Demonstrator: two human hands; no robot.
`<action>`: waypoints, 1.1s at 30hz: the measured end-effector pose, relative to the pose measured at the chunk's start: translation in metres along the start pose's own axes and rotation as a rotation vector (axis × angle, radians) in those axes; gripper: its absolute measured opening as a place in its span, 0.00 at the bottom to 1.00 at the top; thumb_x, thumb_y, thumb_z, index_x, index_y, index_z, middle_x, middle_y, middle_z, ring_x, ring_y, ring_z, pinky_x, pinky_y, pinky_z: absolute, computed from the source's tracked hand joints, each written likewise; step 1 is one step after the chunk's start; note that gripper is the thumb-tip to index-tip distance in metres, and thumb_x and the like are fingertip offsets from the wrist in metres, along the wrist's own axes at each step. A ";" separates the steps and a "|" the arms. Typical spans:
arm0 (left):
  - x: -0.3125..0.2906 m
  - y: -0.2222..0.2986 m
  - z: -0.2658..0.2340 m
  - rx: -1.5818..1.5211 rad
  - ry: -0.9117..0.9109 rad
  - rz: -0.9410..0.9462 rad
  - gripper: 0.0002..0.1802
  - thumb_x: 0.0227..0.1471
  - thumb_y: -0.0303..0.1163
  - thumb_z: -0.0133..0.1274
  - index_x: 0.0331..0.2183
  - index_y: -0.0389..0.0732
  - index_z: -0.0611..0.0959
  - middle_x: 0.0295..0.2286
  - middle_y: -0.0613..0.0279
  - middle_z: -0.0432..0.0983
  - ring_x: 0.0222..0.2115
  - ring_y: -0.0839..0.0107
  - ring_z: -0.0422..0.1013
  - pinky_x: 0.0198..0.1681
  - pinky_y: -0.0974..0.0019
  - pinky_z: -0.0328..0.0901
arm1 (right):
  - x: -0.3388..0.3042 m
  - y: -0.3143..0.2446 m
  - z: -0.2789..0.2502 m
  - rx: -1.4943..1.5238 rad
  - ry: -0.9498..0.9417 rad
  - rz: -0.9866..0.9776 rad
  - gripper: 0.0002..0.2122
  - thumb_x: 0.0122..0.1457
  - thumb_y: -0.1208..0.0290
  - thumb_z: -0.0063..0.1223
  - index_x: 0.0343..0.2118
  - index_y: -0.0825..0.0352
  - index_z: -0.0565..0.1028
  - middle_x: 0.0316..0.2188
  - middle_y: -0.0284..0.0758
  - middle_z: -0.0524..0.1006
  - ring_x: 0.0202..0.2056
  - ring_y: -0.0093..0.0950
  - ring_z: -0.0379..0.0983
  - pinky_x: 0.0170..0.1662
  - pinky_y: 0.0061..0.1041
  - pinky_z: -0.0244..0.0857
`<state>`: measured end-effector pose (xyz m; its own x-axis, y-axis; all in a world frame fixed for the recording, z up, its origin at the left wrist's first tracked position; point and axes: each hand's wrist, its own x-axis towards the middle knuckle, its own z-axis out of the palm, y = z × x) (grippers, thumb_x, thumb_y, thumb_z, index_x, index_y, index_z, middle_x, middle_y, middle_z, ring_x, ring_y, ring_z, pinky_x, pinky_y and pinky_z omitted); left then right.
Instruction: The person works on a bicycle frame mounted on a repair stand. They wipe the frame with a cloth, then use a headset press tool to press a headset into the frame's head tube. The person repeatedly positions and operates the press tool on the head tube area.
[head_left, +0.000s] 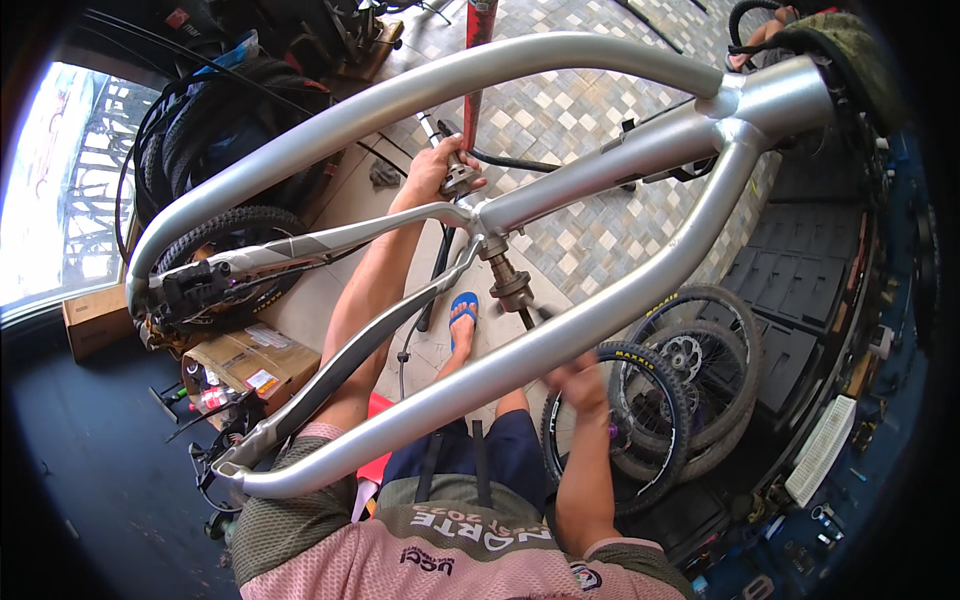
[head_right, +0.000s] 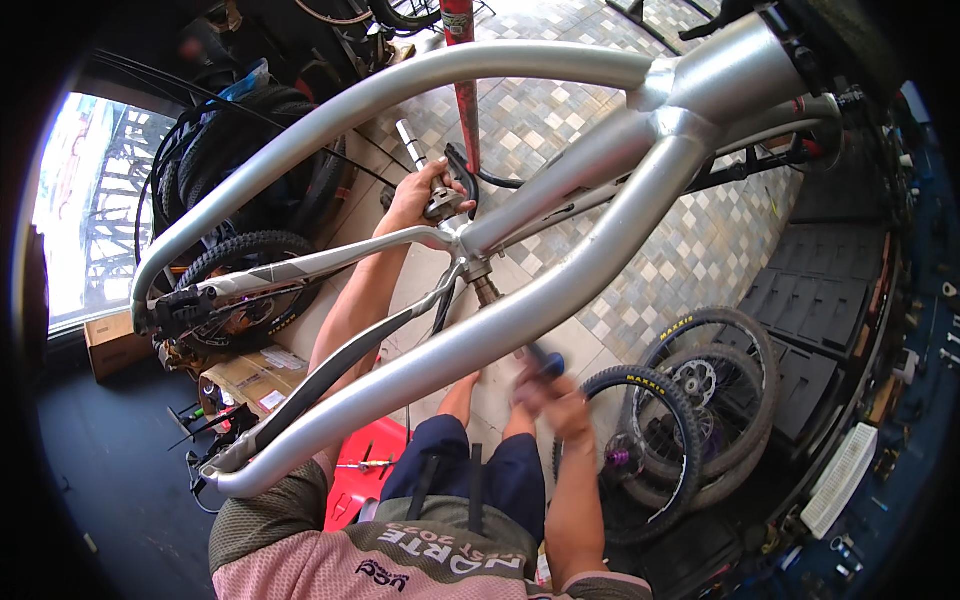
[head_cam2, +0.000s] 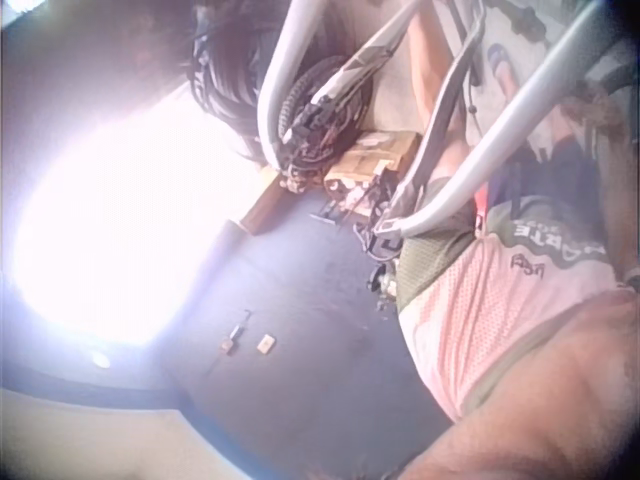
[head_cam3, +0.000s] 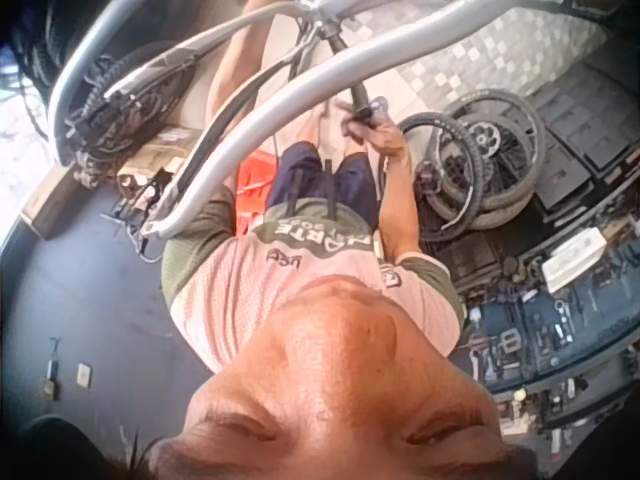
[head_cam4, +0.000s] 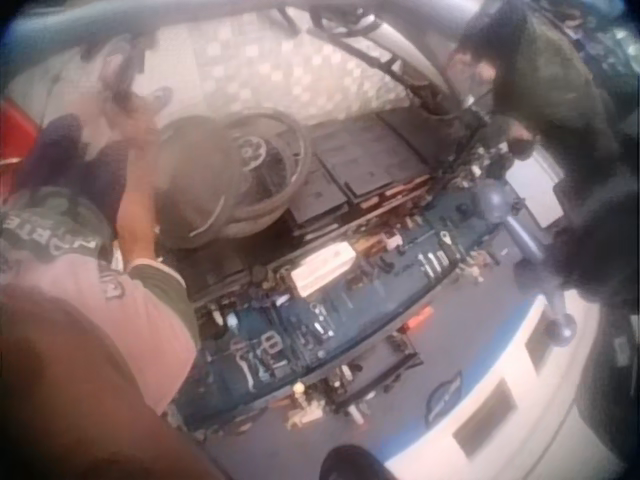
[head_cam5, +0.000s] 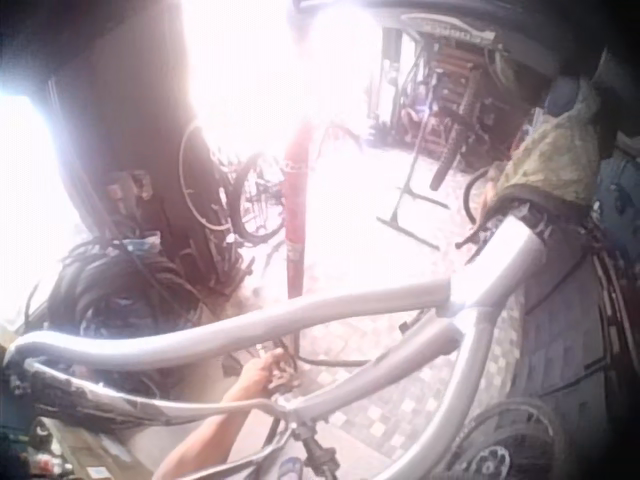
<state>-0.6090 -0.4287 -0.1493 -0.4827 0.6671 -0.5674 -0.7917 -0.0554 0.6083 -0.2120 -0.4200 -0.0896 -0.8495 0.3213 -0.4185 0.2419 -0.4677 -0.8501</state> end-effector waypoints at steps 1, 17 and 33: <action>0.000 0.001 -0.001 0.003 -0.009 0.000 0.16 0.65 0.39 0.55 0.29 0.39 0.75 0.24 0.55 0.75 0.28 0.61 0.79 0.35 0.44 0.83 | 0.003 0.009 -0.016 0.135 0.208 -0.069 0.26 0.63 0.73 0.56 0.65 0.66 0.70 0.34 0.29 0.78 0.31 0.19 0.74 0.37 0.22 0.69; 0.006 -0.009 0.023 -0.001 -0.114 -0.001 0.15 0.64 0.38 0.55 0.30 0.37 0.76 0.26 0.48 0.80 0.27 0.60 0.80 0.33 0.50 0.82 | 0.050 0.101 -0.065 -0.576 0.365 -0.073 0.21 0.65 0.75 0.52 0.61 0.68 0.70 0.31 0.33 0.78 0.34 0.25 0.75 0.40 0.30 0.72; 0.007 -0.009 0.020 0.024 -0.145 0.013 0.17 0.66 0.39 0.54 0.30 0.36 0.76 0.26 0.48 0.80 0.26 0.58 0.80 0.35 0.50 0.83 | 0.061 0.117 -0.051 -0.654 0.365 -0.054 0.26 0.63 0.76 0.52 0.65 0.61 0.68 0.40 0.34 0.80 0.30 0.21 0.72 0.36 0.25 0.69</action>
<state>-0.5974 -0.4084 -0.1476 -0.4327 0.7666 -0.4744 -0.7756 -0.0483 0.6293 -0.2117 -0.4131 -0.2310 -0.6864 0.6357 -0.3532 0.5300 0.1047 -0.8415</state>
